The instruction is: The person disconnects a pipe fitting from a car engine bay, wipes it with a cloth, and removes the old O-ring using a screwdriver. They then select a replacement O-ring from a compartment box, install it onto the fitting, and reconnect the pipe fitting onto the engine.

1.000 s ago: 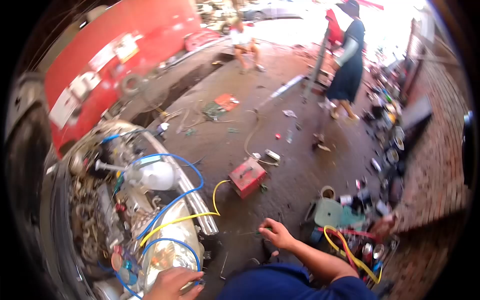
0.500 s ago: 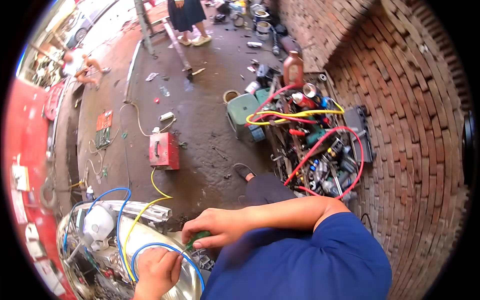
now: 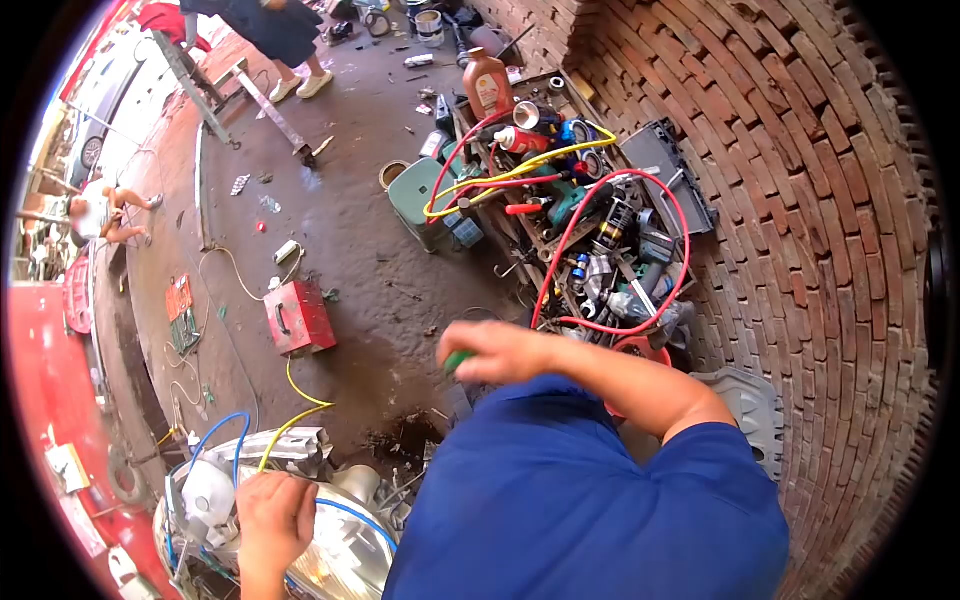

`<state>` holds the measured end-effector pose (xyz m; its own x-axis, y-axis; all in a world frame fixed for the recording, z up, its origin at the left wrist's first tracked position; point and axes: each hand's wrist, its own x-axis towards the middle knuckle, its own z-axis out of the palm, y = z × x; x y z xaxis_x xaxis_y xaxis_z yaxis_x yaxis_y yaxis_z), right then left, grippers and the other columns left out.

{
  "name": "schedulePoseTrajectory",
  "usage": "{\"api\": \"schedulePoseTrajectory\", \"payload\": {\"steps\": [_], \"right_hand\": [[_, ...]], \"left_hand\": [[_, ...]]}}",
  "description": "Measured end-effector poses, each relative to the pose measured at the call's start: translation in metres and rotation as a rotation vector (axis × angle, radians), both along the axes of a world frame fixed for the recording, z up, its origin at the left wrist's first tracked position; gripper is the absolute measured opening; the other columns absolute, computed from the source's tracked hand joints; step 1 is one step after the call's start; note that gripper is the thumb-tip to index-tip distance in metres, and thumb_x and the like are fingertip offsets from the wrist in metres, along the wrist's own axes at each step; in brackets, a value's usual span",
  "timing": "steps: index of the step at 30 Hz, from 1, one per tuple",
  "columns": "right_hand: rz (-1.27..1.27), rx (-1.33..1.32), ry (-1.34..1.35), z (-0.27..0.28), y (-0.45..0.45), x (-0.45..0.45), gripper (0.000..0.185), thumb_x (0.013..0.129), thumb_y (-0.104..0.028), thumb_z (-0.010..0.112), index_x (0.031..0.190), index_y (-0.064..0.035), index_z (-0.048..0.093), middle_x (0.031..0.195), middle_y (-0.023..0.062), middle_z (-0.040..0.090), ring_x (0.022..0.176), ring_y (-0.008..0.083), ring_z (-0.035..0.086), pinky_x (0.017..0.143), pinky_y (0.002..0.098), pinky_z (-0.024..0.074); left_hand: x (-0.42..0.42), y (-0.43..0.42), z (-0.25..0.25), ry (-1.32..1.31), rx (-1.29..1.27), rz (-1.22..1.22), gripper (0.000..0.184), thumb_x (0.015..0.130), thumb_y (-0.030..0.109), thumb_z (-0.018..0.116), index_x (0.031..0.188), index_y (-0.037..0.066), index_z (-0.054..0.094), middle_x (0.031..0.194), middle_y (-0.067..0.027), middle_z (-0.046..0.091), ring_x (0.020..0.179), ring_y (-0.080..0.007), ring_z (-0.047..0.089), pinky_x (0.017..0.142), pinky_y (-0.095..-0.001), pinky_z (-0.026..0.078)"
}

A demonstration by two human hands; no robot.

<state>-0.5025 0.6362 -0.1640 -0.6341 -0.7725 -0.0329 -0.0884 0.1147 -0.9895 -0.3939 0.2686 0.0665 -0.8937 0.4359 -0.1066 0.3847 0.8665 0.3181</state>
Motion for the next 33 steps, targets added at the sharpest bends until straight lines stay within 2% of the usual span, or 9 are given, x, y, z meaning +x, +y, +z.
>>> {"api": "schedulePoseTrajectory", "payload": {"steps": [3,5,9,11,15,17,19,24,33], "right_hand": [[-0.62,0.42,-0.074,-0.091,0.079,-0.001,0.045,0.09,-0.04,0.08,0.114,-0.0038,0.068,0.112,0.0184,0.073,0.104,0.032,0.073,0.09,0.0436,0.0576],[-0.867,0.77,-0.154,-0.126,0.138,-0.001,0.046,0.089,-0.045,0.082,0.109,-0.0049,0.072,0.103,0.02,0.078,0.1,0.0373,0.076,0.088,0.0472,0.0591],[-1.021,1.158,-0.142,-0.168,0.206,0.008,0.041,0.092,-0.043,0.077,0.123,-0.0167,0.069,0.107,0.0221,0.077,0.105,0.0434,0.074,0.091,0.0544,0.0576],[-1.071,1.245,-0.044,-0.183,0.214,0.011,0.041,0.092,-0.039,0.077,0.125,-0.0156,0.069,0.103,0.0198,0.078,0.101,0.0422,0.075,0.088,0.0538,0.0578],[-0.949,1.267,0.044,-0.186,0.207,0.002,0.038,0.094,-0.04,0.076,0.124,-0.0177,0.068,0.107,0.0201,0.078,0.101,0.0429,0.076,0.087,0.0548,0.0595],[-0.867,1.18,0.054,-0.191,0.199,-0.002,0.043,0.093,-0.039,0.077,0.128,-0.0175,0.065,0.106,0.0207,0.078,0.101,0.0432,0.076,0.087,0.0547,0.0601],[-0.778,1.322,0.024,-0.189,0.187,-0.01,0.057,0.092,-0.04,0.078,0.137,-0.0134,0.055,0.106,0.0223,0.078,0.101,0.0415,0.077,0.088,0.0549,0.0611],[-0.693,1.343,-0.071,-0.19,0.196,-0.027,0.068,0.087,-0.036,0.083,0.144,-0.0128,0.053,0.114,0.0226,0.076,0.107,0.0424,0.075,0.095,0.0546,0.0591],[-0.939,1.068,0.014,-0.169,0.199,-0.028,0.065,0.086,-0.031,0.087,0.138,-0.0199,0.051,0.109,0.0202,0.078,0.103,0.0459,0.074,0.089,0.0573,0.0566]], "left_hand": [[-0.011,-0.002,-0.001,-0.028,0.003,-0.003,0.015,0.082,0.007,0.081,0.077,0.007,0.066,0.068,-0.01,0.06,0.063,-0.0346,0.06,0.062,-0.0467,0.045],[-0.02,0.003,-0.003,-0.066,0.038,-0.017,0.016,0.081,0.009,0.082,0.076,0.007,0.067,0.069,-0.0101,0.062,0.064,-0.0339,0.062,0.062,-0.0462,0.046],[-0.032,0.017,-0.016,-0.226,0.099,-0.1,0.013,0.084,0.017,0.084,0.084,0.007,0.074,0.071,-0.0085,0.064,0.067,-0.032,0.065,0.065,-0.044,0.05],[-0.037,0.027,-0.02,-0.27,0.082,-0.08,0.017,0.085,0.021,0.084,0.093,0.007,0.078,0.074,-0.0081,0.066,0.07,-0.0316,0.067,0.067,-0.0434,0.051],[-0.042,0.037,-0.027,-0.283,0.097,-0.093,0.023,0.087,0.024,0.084,0.102,0.007,0.079,0.081,-0.0087,0.067,0.076,-0.0315,0.067,0.07,-0.0437,0.052],[-0.042,0.038,-0.029,-0.3,0.097,-0.077,0.024,0.087,0.025,0.084,0.103,0.008,0.079,0.082,-0.0093,0.067,0.078,-0.0318,0.067,0.072,-0.0442,0.053],[-0.044,0.041,-0.029,-0.356,0.114,-0.037,0.026,0.085,0.019,0.084,0.106,0.006,0.078,0.083,-0.0126,0.067,0.082,-0.035,0.067,0.077,-0.0457,0.053],[-0.049,0.051,-0.027,-0.365,0.089,-0.027,0.025,0.086,0.019,0.084,0.107,0.006,0.079,0.084,-0.0121,0.068,0.082,-0.0347,0.067,0.077,-0.0453,0.053],[-0.051,0.047,-0.045,-0.431,0.178,0.069,0.027,0.086,0.016,0.083,0.11,0.004,0.078,0.086,-0.0129,0.07,0.082,-0.0346,0.068,0.073,-0.0447,0.053]]}}
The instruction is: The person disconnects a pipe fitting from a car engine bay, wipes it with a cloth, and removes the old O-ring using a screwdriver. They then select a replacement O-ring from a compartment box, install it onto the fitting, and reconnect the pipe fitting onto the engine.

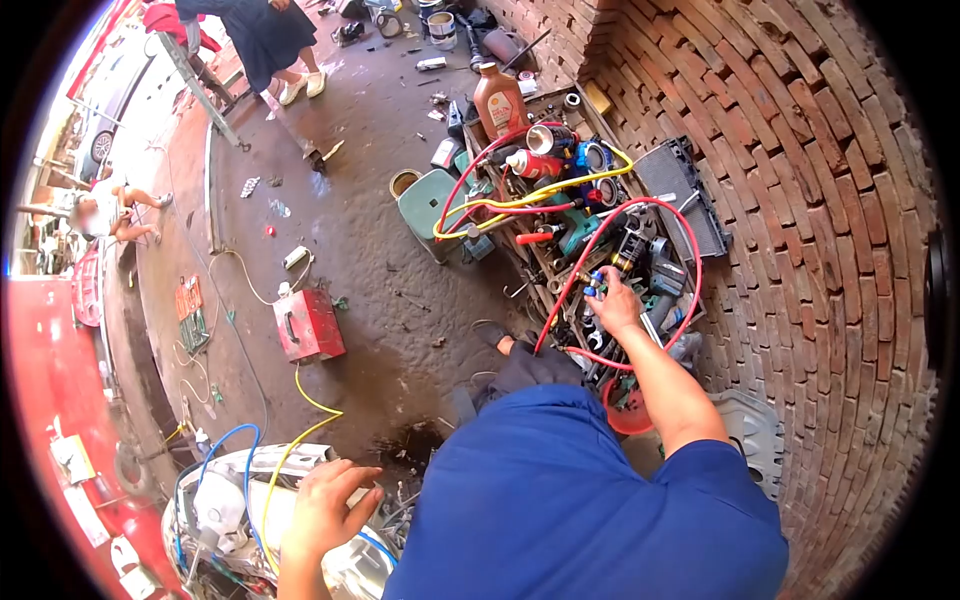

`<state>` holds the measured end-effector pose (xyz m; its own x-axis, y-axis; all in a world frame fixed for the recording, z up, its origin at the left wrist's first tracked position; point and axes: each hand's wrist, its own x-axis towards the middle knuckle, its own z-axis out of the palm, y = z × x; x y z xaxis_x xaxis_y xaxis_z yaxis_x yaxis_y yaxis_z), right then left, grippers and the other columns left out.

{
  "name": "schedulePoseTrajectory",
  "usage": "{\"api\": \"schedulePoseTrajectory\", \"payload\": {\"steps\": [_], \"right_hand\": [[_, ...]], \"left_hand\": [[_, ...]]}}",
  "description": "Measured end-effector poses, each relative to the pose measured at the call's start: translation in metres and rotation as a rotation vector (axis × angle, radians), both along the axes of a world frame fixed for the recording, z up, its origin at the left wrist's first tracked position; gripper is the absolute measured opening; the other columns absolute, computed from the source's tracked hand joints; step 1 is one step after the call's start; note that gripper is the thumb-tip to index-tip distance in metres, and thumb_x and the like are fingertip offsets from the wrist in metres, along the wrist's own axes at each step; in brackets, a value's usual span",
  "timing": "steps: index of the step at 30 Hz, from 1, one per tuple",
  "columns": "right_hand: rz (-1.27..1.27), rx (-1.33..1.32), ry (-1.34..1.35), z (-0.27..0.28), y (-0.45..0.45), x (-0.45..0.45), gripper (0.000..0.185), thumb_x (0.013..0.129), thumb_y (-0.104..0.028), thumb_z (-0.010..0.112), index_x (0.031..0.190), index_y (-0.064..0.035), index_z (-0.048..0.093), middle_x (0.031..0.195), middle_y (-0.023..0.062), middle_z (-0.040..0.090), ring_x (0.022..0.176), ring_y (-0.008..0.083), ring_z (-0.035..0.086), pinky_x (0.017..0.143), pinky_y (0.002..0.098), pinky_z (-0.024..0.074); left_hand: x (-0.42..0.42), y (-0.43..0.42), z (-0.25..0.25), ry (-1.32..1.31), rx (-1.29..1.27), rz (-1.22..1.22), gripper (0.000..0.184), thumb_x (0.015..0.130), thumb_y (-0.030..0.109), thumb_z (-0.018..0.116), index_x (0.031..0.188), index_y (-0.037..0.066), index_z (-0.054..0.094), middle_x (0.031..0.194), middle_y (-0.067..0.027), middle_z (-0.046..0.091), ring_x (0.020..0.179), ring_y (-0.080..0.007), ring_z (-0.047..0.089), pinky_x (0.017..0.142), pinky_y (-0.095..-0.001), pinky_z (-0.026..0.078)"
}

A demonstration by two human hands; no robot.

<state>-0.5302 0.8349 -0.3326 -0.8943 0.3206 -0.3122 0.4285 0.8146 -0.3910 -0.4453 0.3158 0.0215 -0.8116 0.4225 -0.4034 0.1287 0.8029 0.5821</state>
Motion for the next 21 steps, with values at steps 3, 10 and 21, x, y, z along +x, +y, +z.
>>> {"api": "schedulePoseTrajectory", "payload": {"steps": [3,10,21], "right_hand": [[-0.219,0.052,0.022,-0.016,-0.004,-0.016,0.066,0.087,-0.032,0.087,0.141,-0.0201,0.051,0.114,0.0208,0.077,0.106,0.0457,0.074,0.091,0.0568,0.0565],[0.002,0.128,-0.019,-0.008,0.004,-0.037,0.062,0.09,-0.032,0.084,0.142,-0.0191,0.053,0.114,0.0203,0.077,0.105,0.0449,0.074,0.089,0.057,0.0579],[-0.258,0.078,0.108,-0.052,0.006,-0.069,0.062,0.08,-0.045,0.09,0.117,0.0013,0.074,0.115,0.0311,0.075,0.113,0.0511,0.068,0.103,0.0545,0.0514]], "left_hand": [[-0.004,0.006,-0.004,0.012,0.017,-0.019,0.026,0.087,0.017,0.083,0.109,0.005,0.078,0.087,-0.0123,0.069,0.082,-0.0352,0.068,0.074,-0.0451,0.053],[-0.006,0.006,-0.005,0.079,-0.002,0.002,0.025,0.088,0.021,0.084,0.109,0.008,0.078,0.09,-0.0106,0.071,0.087,-0.0352,0.07,0.077,-0.0457,0.056],[-0.007,0.0,-0.013,0.012,0.104,-0.027,0.03,0.102,0.03,0.073,0.119,0.005,0.073,0.101,-0.0145,0.07,0.097,-0.0366,0.069,0.087,-0.0465,0.056]]}}
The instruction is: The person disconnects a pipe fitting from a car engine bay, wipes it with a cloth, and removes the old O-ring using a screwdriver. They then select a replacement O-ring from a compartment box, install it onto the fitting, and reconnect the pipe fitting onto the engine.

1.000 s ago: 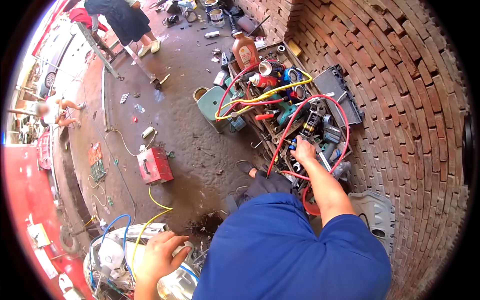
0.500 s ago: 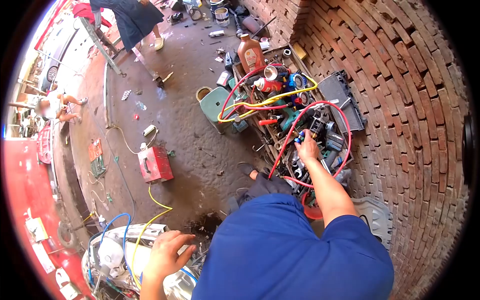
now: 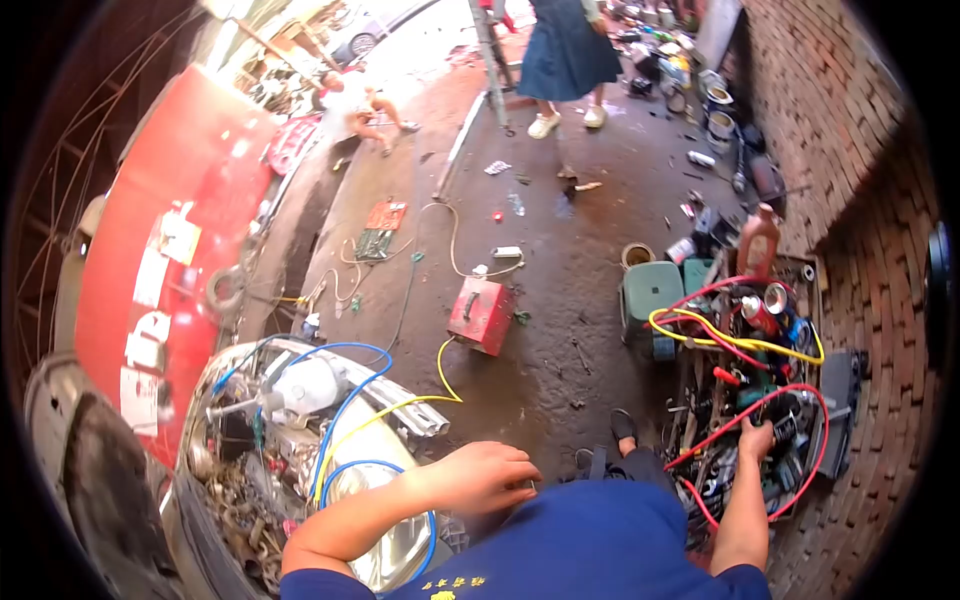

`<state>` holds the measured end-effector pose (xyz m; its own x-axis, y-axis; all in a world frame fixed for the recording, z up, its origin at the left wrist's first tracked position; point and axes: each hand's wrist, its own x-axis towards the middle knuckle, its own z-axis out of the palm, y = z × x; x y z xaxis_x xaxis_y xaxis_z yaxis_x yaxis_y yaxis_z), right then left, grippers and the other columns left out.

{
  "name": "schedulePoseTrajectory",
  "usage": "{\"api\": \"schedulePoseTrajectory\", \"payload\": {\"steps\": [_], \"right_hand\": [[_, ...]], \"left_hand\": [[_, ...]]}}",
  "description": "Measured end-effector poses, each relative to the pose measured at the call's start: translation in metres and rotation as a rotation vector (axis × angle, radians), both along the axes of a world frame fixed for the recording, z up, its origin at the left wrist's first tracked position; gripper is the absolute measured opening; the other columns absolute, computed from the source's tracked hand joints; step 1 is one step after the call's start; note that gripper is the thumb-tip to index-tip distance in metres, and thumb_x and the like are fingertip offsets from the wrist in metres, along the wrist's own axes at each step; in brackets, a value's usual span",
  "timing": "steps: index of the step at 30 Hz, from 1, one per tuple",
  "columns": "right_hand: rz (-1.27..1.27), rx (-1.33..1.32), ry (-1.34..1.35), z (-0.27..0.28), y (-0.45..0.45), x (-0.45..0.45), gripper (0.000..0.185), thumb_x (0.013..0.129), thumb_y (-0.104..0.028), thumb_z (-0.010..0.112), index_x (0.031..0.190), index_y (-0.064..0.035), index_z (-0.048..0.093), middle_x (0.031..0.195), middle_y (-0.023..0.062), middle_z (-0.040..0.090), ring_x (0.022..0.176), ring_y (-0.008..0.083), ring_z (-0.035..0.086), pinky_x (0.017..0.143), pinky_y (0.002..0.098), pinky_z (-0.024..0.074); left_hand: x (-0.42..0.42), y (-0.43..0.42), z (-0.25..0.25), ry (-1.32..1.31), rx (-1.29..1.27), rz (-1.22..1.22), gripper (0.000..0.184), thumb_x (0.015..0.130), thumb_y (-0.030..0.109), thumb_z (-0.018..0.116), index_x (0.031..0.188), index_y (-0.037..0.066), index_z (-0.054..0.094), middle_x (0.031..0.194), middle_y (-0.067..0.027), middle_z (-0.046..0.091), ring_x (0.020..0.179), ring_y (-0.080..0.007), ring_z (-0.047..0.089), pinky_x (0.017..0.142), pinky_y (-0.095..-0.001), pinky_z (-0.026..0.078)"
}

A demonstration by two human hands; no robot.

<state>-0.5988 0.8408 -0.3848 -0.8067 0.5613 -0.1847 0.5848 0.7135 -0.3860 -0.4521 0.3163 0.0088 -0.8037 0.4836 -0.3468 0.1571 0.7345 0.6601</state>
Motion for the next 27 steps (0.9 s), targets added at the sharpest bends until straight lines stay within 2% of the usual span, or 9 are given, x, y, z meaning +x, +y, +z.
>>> {"api": "schedulePoseTrajectory", "payload": {"steps": [5,7,9,11,15,16,20,24,27], "right_hand": [[0.097,0.057,0.096,-0.004,0.004,0.017,0.072,0.085,-0.041,0.087,0.14,-0.0025,0.061,0.122,0.0275,0.074,0.118,0.0492,0.068,0.102,0.0544,0.0528],[0.128,0.042,0.105,-0.006,0.017,0.039,0.07,0.089,-0.039,0.085,0.145,-0.0097,0.055,0.123,0.0256,0.074,0.114,0.0494,0.07,0.098,0.055,0.0544],[0.146,0.074,-0.205,0.028,0.006,0.062,0.066,0.091,-0.038,0.083,0.144,-0.0157,0.052,0.125,0.0245,0.073,0.11,0.0487,0.071,0.094,0.0562,0.0559],[0.308,0.172,-0.145,0.02,0.007,0.08,0.065,0.091,-0.038,0.083,0.145,-0.02,0.051,0.121,0.0236,0.074,0.107,0.0479,0.072,0.091,0.0575,0.0567],[0.367,0.289,-0.087,0.013,0.0,0.087,0.061,0.088,-0.032,0.086,0.138,-0.0144,0.058,0.121,0.0196,0.076,0.106,0.0442,0.074,0.091,0.0557,0.0579],[0.395,0.251,-0.312,0.022,0.0,0.082,0.051,0.085,-0.028,0.087,0.127,-0.0104,0.064,0.117,0.0184,0.076,0.106,0.0428,0.074,0.092,0.0544,0.0579],[0.402,0.242,-0.286,0.015,0.008,0.092,0.035,0.086,-0.022,0.085,0.114,-0.0089,0.069,0.109,0.0193,0.076,0.107,0.0423,0.073,0.094,0.0534,0.057],[0.235,0.211,-0.158,0.027,0.016,0.093,0.03,0.095,-0.028,0.076,0.112,-0.0039,0.07,0.107,0.0225,0.077,0.103,0.0467,0.072,0.091,0.0575,0.056],[0.076,0.045,0.151,0.048,0.026,0.085,0.039,0.108,-0.037,0.06,0.107,0.001,0.072,0.098,0.0257,0.077,0.092,0.0475,0.072,0.083,0.0579,0.0547]], "left_hand": [[0.011,-0.003,-0.007,0.012,0.056,-0.004,0.028,0.105,0.029,0.069,0.117,0.004,0.071,0.104,-0.0154,0.07,0.1,-0.0372,0.069,0.089,-0.0472,0.056],[0.017,-0.006,-0.01,-0.007,0.065,0.014,0.028,0.106,0.029,0.067,0.117,0.004,0.07,0.104,-0.0158,0.07,0.102,-0.0374,0.068,0.09,-0.0475,0.056],[0.021,-0.008,-0.012,-0.033,0.082,0.022,0.029,0.106,0.029,0.066,0.118,0.003,0.07,0.105,-0.0157,0.07,0.103,-0.0371,0.068,0.091,-0.0473,0.055],[0.023,-0.008,-0.014,-0.03,0.086,0.03,0.029,0.107,0.029,0.066,0.118,0.003,0.07,0.106,-0.0156,0.07,0.103,-0.0369,0.068,0.091,-0.0472,0.055],[0.023,-0.004,-0.016,-0.005,0.123,0.001,0.031,0.107,0.03,0.065,0.119,0.002,0.069,0.106,-0.0158,0.069,0.103,-0.0366,0.068,0.091,-0.0477,0.055],[0.021,-0.004,-0.014,0.004,0.12,-0.006,0.031,0.107,0.03,0.065,0.119,0.002,0.069,0.106,-0.0158,0.069,0.103,-0.0366,0.068,0.091,-0.0477,0.055],[0.017,0.002,-0.015,-0.009,0.129,-0.017,0.032,0.107,0.031,0.065,0.12,0.002,0.07,0.103,-0.0149,0.069,0.1,-0.0362,0.068,0.091,-0.0475,0.055],[0.014,0.004,-0.014,-0.012,0.11,-0.031,0.032,0.107,0.032,0.065,0.12,0.003,0.07,0.105,-0.0145,0.07,0.101,-0.0357,0.068,0.092,-0.0471,0.055],[0.01,0.002,-0.017,0.011,0.097,-0.072,0.033,0.108,0.033,0.065,0.122,0.003,0.07,0.109,-0.0152,0.07,0.103,-0.0357,0.069,0.093,-0.0473,0.056]]}}
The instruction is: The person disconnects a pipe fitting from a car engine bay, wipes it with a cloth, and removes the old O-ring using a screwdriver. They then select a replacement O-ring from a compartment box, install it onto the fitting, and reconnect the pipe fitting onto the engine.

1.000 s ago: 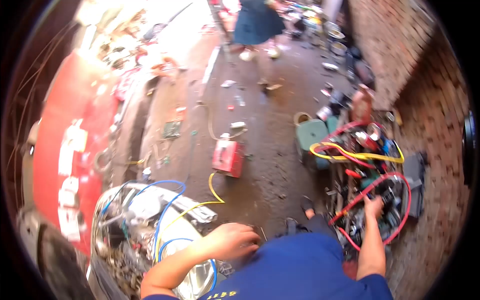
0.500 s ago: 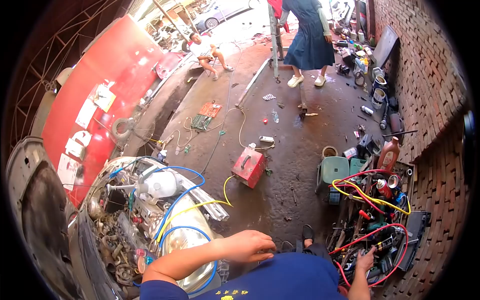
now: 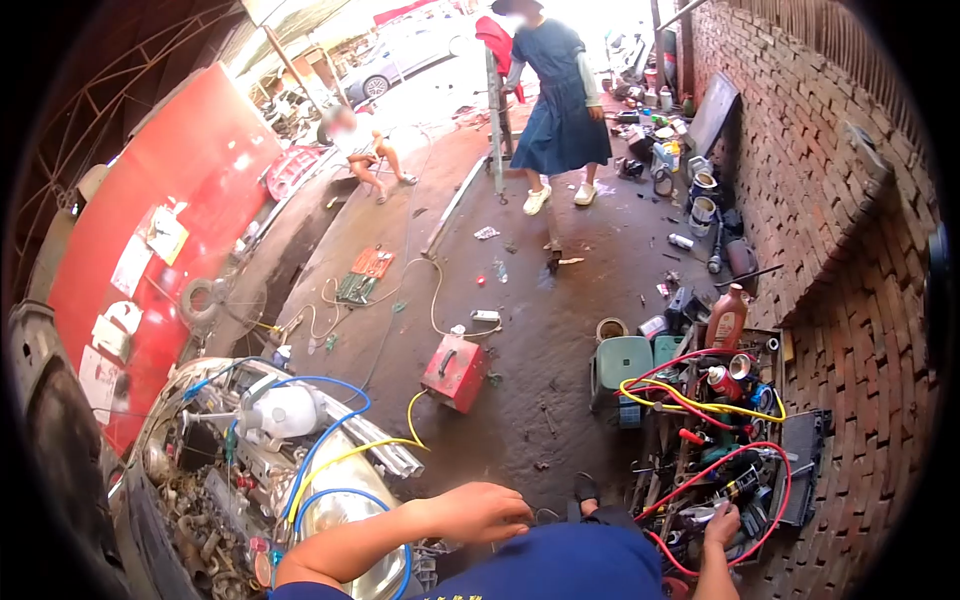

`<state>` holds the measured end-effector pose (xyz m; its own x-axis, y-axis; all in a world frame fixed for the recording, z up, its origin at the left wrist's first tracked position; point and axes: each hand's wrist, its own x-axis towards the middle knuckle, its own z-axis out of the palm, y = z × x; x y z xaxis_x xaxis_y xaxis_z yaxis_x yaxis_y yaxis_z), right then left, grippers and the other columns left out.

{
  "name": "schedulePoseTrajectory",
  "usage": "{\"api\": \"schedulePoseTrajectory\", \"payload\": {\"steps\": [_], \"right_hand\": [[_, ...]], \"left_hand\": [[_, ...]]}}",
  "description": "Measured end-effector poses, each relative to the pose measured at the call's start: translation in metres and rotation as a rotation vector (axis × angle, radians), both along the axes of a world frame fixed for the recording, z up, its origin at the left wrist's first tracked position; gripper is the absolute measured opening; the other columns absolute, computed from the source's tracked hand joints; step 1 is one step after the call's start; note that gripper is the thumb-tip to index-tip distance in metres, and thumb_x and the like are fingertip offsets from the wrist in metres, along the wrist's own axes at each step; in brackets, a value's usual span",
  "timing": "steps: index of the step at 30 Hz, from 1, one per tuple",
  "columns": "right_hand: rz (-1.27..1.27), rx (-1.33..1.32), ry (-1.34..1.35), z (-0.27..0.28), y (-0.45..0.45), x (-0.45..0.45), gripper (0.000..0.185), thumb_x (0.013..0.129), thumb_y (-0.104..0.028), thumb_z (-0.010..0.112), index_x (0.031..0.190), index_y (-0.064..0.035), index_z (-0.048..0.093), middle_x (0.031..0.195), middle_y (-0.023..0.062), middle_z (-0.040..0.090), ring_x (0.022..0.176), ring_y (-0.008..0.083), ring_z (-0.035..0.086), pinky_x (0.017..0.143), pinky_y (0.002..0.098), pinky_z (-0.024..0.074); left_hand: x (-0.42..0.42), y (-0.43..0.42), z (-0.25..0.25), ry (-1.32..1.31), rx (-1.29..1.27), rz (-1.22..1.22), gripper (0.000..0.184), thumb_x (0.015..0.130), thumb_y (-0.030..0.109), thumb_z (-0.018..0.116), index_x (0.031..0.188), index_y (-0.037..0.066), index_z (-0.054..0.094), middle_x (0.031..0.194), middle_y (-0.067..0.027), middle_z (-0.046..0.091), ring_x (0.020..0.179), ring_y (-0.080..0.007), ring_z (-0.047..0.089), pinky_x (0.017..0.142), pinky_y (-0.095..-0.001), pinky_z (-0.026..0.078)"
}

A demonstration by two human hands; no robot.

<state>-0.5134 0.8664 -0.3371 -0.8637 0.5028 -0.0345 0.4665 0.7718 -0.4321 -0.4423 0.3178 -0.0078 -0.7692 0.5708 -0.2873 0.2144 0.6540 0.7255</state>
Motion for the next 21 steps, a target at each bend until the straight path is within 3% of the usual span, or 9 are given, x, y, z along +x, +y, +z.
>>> {"api": "schedulePoseTrajectory", "payload": {"steps": [2,4,8,9,12,14,17,20,21], "right_hand": [[0.116,-0.366,0.136,0.002,0.014,-0.013,0.04,0.108,-0.038,0.062,0.102,0.0007,0.072,0.095,0.0201,0.078,0.082,0.0357,0.074,0.075,0.0512,0.0568],[0.166,-1.167,0.213,0.054,-0.027,-0.033,0.036,0.108,-0.036,0.064,0.099,-0.0024,0.072,0.091,0.0111,0.077,0.078,0.0213,0.072,0.069,0.0407,0.057],[0.326,-1.454,0.095,0.199,-0.177,-0.052,0.027,0.105,-0.032,0.069,0.096,-0.0066,0.069,0.087,0.0014,0.068,0.075,0.0134,0.067,0.068,0.0314,0.0552],[0.427,-1.513,0.027,0.21,-0.204,-0.051,0.029,0.104,-0.035,0.071,0.097,-0.0062,0.07,0.087,-0.0003,0.068,0.076,0.0115,0.064,0.068,0.0297,0.0536],[0.838,-1.518,-0.053,0.214,-0.28,-0.05,0.031,0.105,-0.036,0.073,0.103,-0.0052,0.071,0.089,-0.0043,0.066,0.081,0.0057,0.058,0.071,0.0247,0.0486],[0.893,-1.527,-0.029,0.258,-0.317,-0.048,0.027,0.108,-0.031,0.07,0.103,-0.005,0.072,0.089,-0.0056,0.065,0.082,0.0035,0.054,0.072,0.0232,0.0458],[0.833,-1.648,0.015,0.275,-0.346,-0.052,0.022,0.11,-0.027,0.067,0.106,-0.0057,0.07,0.091,-0.004,0.068,0.081,0.0047,0.059,0.073,0.0246,0.0496],[0.787,-1.755,0.002,0.271,-0.361,-0.058,0.025,0.112,-0.03,0.064,0.111,-0.006,0.068,0.097,-0.0001,0.071,0.083,0.0077,0.064,0.076,0.0264,0.0536],[0.8,-1.767,-0.072,0.276,-0.366,-0.059,0.026,0.113,-0.031,0.062,0.113,-0.0057,0.068,0.098,0.0002,0.071,0.085,0.0076,0.064,0.078,0.0266,0.0537]], "left_hand": [[-0.006,0.0,0.0,-0.021,0.062,0.02,0.031,0.107,0.029,0.067,0.124,0.003,0.07,0.109,-0.0145,0.071,0.106,-0.0352,0.069,0.094,-0.0464,0.056],[-0.015,0.007,0.002,-0.004,0.137,0.074,0.032,0.106,0.028,0.069,0.128,0.003,0.07,0.111,-0.0145,0.071,0.109,-0.0343,0.069,0.096,-0.0451,0.056],[-0.041,0.035,-0.007,0.092,0.443,0.235,0.046,0.103,0.024,0.075,0.142,0.003,0.065,0.126,-0.0161,0.069,0.118,-0.032,0.069,0.102,-0.0426,0.055],[-0.045,0.043,-0.013,0.083,0.52,0.256,0.062,0.103,0.03,0.074,0.156,0.003,0.054,0.138,-0.0179,0.065,0.121,-0.0313,0.068,0.105,-0.0428,0.053],[-0.058,0.059,-0.019,0.261,0.446,0.302,0.072,0.105,0.035,0.072,0.164,0.003,0.044,0.146,-0.0193,0.061,0.127,-0.031,0.065,0.11,-0.0427,0.051],[-0.064,0.05,-0.027,0.351,0.368,0.346,0.075,0.107,0.038,0.068,0.167,0.004,0.039,0.154,-0.0204,0.056,0.139,-0.0295,0.057,0.116,-0.043,0.046],[-0.057,0.038,-0.031,0.078,0.742,0.658,0.079,0.109,0.037,0.066,0.169,-0.001,0.03,0.164,-0.0205,0.049,0.151,-0.0273,0.047,0.122,-0.0432,0.04],[-0.046,0.035,-0.06,0.008,0.899,0.747,0.077,0.111,0.035,0.064,0.168,-0.002,0.028,0.161,-0.0178,0.051,0.147,-0.0247,0.05,0.121,-0.0399,0.041],[-0.041,0.028,-0.031,-0.016,0.729,0.652,0.07,0.113,0.032,0.061,0.168,0.0,0.032,0.151,-0.0126,0.058,0.138,-0.0192,0.054,0.116,-0.036,0.044]]}}
